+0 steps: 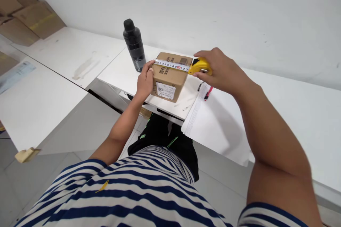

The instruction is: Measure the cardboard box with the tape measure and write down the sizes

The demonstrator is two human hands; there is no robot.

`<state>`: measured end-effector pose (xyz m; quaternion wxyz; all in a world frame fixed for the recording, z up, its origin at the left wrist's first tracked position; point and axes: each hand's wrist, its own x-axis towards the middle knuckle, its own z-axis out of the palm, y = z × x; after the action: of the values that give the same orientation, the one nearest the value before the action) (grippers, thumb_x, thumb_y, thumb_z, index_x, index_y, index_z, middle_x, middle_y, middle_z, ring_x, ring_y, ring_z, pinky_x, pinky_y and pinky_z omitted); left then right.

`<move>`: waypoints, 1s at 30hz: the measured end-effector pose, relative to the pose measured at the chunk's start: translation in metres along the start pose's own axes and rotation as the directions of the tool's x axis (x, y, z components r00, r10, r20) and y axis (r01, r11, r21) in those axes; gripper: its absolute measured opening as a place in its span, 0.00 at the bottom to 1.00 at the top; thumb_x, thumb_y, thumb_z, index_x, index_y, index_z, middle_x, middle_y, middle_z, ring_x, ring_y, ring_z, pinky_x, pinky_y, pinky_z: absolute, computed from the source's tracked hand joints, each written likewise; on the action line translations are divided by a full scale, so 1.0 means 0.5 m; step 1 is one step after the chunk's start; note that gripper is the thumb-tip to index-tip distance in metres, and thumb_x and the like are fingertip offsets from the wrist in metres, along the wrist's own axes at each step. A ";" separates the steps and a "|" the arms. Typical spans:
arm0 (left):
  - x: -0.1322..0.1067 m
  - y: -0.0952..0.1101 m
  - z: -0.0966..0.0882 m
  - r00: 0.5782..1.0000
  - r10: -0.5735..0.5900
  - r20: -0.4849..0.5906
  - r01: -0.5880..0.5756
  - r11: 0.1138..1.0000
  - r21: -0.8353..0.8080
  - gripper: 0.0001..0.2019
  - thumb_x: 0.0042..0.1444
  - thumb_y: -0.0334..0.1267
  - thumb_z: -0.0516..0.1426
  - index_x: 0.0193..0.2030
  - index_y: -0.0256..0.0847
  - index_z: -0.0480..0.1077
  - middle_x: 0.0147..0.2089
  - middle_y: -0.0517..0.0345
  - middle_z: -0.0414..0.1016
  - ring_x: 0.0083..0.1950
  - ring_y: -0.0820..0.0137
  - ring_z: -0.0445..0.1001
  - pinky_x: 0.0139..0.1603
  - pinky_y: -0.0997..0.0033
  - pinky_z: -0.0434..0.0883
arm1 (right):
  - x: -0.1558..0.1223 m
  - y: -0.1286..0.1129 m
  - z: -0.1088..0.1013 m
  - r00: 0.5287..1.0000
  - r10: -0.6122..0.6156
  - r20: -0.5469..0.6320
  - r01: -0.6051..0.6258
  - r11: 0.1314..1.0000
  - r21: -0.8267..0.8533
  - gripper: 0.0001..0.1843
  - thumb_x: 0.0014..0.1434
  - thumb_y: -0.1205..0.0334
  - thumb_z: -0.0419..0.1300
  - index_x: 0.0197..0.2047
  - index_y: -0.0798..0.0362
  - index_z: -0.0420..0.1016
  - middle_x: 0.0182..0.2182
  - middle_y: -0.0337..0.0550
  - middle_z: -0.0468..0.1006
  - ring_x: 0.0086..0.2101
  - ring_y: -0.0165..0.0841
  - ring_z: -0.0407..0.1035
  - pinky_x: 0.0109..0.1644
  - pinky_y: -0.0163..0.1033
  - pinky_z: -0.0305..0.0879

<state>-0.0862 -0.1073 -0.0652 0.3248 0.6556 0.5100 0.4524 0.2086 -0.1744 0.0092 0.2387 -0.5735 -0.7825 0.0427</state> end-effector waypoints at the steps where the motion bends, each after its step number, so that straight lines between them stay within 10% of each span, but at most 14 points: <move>1: 0.002 -0.003 0.001 1.000 0.006 -0.008 -0.006 1.000 -0.010 0.21 0.72 0.49 0.49 0.67 0.63 0.71 0.70 0.64 0.76 0.69 0.55 0.74 0.72 0.48 0.71 | 0.003 -0.005 -0.001 1.000 0.019 0.001 -0.019 1.000 0.015 0.34 0.63 0.46 0.63 0.70 0.41 0.68 0.59 0.53 0.76 0.55 0.53 0.72 0.57 0.58 0.72; 15: 0.006 0.000 -0.003 0.999 0.019 -0.032 -0.020 0.999 -0.027 0.19 0.70 0.50 0.52 0.64 0.63 0.74 0.67 0.62 0.79 0.68 0.54 0.75 0.70 0.47 0.72 | 0.011 -0.002 -0.004 0.993 0.074 -0.087 -0.058 0.983 0.172 0.49 0.57 0.35 0.69 0.75 0.44 0.63 0.67 0.55 0.71 0.64 0.56 0.69 0.65 0.61 0.72; 22: 0.012 -0.003 0.000 0.998 0.054 -0.044 -0.056 0.997 -0.044 0.19 0.70 0.50 0.52 0.64 0.61 0.75 0.67 0.62 0.79 0.69 0.54 0.74 0.73 0.48 0.70 | -0.062 0.148 0.042 0.872 0.215 -0.440 -0.154 0.973 0.170 0.27 0.75 0.41 0.44 0.72 0.33 0.66 0.62 0.51 0.77 0.52 0.53 0.77 0.58 0.64 0.73; 25: 0.016 -0.005 0.003 0.996 0.076 -0.051 -0.079 0.995 -0.059 0.20 0.70 0.49 0.52 0.64 0.59 0.74 0.68 0.62 0.79 0.71 0.56 0.73 0.75 0.49 0.68 | -0.098 0.213 0.085 0.922 0.368 -0.123 -0.387 0.896 -0.216 0.28 0.74 0.54 0.46 0.72 0.43 0.69 0.55 0.60 0.80 0.42 0.52 0.77 0.46 0.59 0.70; 30: 0.016 0.000 0.004 0.996 0.064 -0.054 -0.068 0.994 -0.082 0.20 0.70 0.50 0.52 0.65 0.57 0.74 0.70 0.61 0.77 0.74 0.56 0.70 0.76 0.51 0.68 | -0.108 0.247 0.156 0.941 0.268 0.206 -0.146 0.871 -0.469 0.27 0.67 0.68 0.49 0.63 0.46 0.78 0.48 0.57 0.82 0.37 0.43 0.73 0.40 0.47 0.59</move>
<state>-0.0840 -0.0997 -0.0638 0.3234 0.6461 0.4768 0.5006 0.2963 -0.1660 -0.1190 -0.0119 -0.6831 -0.7293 -0.0363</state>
